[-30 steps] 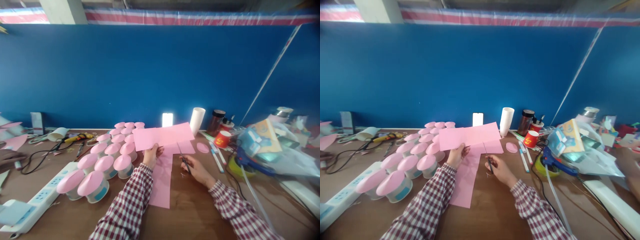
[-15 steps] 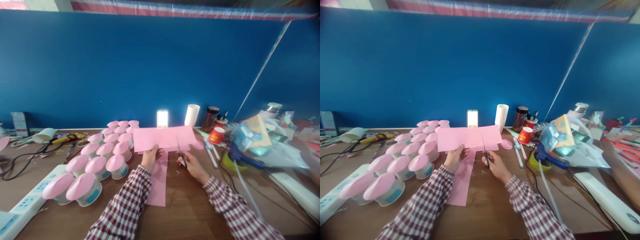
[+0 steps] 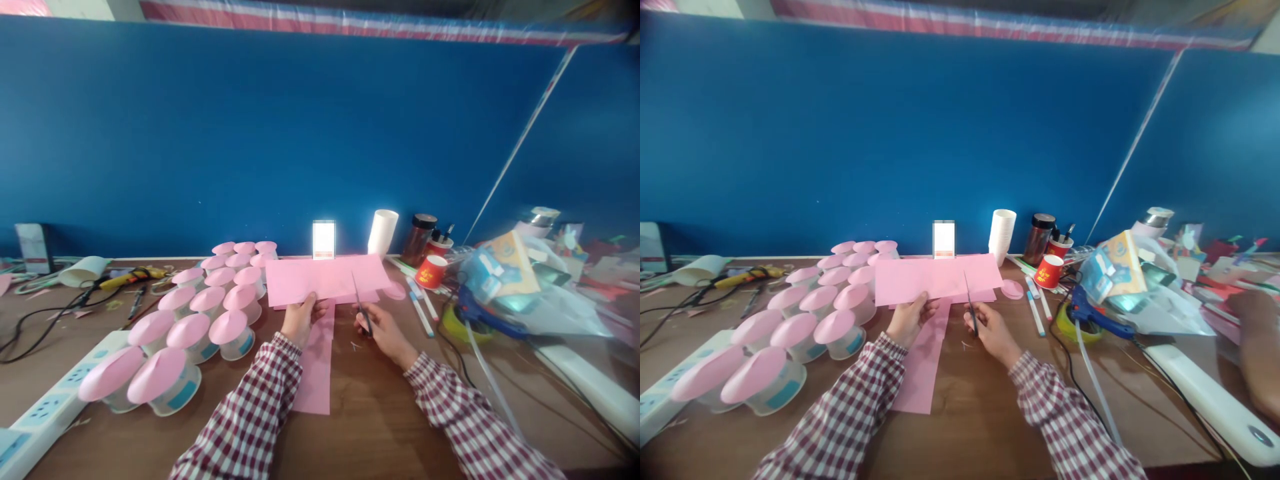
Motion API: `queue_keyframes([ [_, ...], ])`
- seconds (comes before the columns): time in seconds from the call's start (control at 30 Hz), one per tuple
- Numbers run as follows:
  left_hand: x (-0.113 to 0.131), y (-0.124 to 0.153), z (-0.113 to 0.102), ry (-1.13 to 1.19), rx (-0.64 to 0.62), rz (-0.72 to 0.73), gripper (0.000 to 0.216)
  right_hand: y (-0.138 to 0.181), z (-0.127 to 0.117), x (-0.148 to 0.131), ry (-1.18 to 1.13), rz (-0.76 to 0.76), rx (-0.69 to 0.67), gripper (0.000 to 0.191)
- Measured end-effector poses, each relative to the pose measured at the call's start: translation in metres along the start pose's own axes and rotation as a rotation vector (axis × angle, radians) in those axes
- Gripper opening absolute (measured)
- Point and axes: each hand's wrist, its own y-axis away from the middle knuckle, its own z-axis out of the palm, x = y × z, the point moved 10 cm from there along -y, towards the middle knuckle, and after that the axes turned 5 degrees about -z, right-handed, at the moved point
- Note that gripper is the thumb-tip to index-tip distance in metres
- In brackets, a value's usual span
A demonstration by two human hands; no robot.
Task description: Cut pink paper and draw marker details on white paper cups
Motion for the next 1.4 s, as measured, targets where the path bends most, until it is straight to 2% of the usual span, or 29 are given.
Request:
queue_keyframes([
  [0.73,-0.001,0.003,0.001,-0.032,0.009,-0.020,0.017,-0.001,-0.002,0.003,-0.074,-0.010,0.047,0.054],
  [1.4,-0.005,0.006,0.006,-0.086,-0.025,-0.041,0.015,-0.004,-0.014,0.000,-0.004,-0.069,0.113,0.046],
])
